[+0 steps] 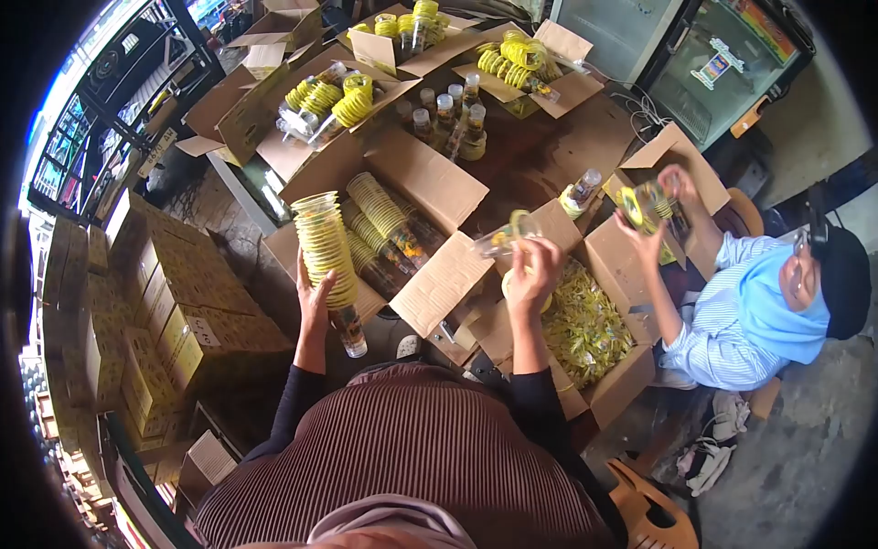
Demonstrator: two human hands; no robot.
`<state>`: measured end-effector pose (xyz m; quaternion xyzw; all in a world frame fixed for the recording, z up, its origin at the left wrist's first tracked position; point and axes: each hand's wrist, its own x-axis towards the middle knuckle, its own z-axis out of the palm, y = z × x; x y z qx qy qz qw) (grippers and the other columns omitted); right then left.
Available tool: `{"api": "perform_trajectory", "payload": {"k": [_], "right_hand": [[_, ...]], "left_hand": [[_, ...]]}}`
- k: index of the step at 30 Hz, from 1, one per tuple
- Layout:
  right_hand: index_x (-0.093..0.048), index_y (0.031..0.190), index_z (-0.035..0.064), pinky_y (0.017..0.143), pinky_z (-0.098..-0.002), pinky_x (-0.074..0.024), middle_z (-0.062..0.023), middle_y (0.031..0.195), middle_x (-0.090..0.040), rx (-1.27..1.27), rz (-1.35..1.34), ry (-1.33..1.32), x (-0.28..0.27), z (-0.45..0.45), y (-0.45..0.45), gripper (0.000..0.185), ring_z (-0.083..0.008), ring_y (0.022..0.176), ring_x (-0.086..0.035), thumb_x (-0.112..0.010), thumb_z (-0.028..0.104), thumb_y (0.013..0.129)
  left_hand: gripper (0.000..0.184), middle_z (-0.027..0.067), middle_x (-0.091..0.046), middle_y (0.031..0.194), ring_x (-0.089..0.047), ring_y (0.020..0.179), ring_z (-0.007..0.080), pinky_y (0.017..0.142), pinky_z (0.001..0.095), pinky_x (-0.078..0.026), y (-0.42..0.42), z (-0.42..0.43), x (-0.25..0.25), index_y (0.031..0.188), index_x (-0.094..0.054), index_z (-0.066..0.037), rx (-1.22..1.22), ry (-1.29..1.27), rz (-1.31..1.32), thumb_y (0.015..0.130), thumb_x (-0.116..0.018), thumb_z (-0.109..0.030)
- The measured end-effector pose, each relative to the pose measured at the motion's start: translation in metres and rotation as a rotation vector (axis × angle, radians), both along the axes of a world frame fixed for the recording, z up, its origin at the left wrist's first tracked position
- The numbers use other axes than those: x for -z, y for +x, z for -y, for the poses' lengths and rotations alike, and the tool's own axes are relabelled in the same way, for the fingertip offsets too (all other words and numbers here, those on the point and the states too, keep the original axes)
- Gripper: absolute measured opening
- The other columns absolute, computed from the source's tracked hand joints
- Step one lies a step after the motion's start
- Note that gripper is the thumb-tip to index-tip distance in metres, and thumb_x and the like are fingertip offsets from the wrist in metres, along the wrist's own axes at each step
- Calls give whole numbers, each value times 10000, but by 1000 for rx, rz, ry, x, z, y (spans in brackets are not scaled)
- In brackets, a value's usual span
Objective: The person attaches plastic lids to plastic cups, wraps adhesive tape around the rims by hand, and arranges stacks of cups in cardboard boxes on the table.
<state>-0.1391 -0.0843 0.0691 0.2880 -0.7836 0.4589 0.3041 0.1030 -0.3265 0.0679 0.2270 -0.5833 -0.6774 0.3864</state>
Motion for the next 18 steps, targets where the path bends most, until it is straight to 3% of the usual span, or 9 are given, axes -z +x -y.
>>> {"api": "perform_trajectory", "payload": {"k": [4,7,9,12,13,17,18], "right_hand": [[-630,889,73,872,-416,-423,-60,972,-586,278,-70,69,1,-43,-16,159,-268,974,-566,-711,15,765],[-634,890,76,879,-435,-426,-60,994,-571,361,18,217,17,-73,-19,171,-291,1012,-540,-720,20,754],[-647,934,63,899,-457,-423,-88,1046,-572,315,296,345,50,-95,-23,220,-313,1037,-530,-755,160,768],[-616,1130,39,949,-500,-397,-171,1191,-547,334,222,432,73,-110,-21,546,-372,1100,-508,-748,432,775],[-546,1248,43,989,-502,-380,-194,1268,-522,233,240,348,60,-110,-18,604,-397,1169,-481,-742,391,795],[-436,1379,53,1076,-460,-319,-200,1401,-443,37,163,169,-64,-94,-4,537,-370,1304,-404,-637,211,906],[-420,1392,43,1089,-443,-304,-192,1414,-436,42,140,101,-95,-92,-1,524,-351,1316,-397,-596,219,930]], "left_hand": [[875,135,-508,1328,-538,1179,221,995,356,-434,-28,-6,-7,1491,-228,-61,207,96,-34,788,-742,-148],[962,159,-455,1388,-467,1261,239,1061,378,-370,-53,-1,17,1480,-228,-5,341,-52,-20,742,-803,-231],[1022,167,-398,1445,-369,1341,239,1111,368,-285,-68,-8,16,1476,-221,30,479,-47,11,708,-834,-251],[1022,151,-397,1452,-355,1352,218,1123,350,-255,-86,-21,-1,1480,-218,24,689,-137,27,711,-833,-249],[1009,147,-409,1445,-361,1349,216,1123,350,-254,-91,-26,-6,1477,-230,24,759,-106,33,712,-831,-242],[981,152,-431,1432,-391,1332,226,1109,356,-284,-109,-40,-3,1471,-253,21,928,-155,53,715,-822,-240],[978,157,-439,1427,-400,1327,227,1107,356,-288,-112,-45,-6,1471,-256,17,986,-185,74,715,-821,-239]]}}
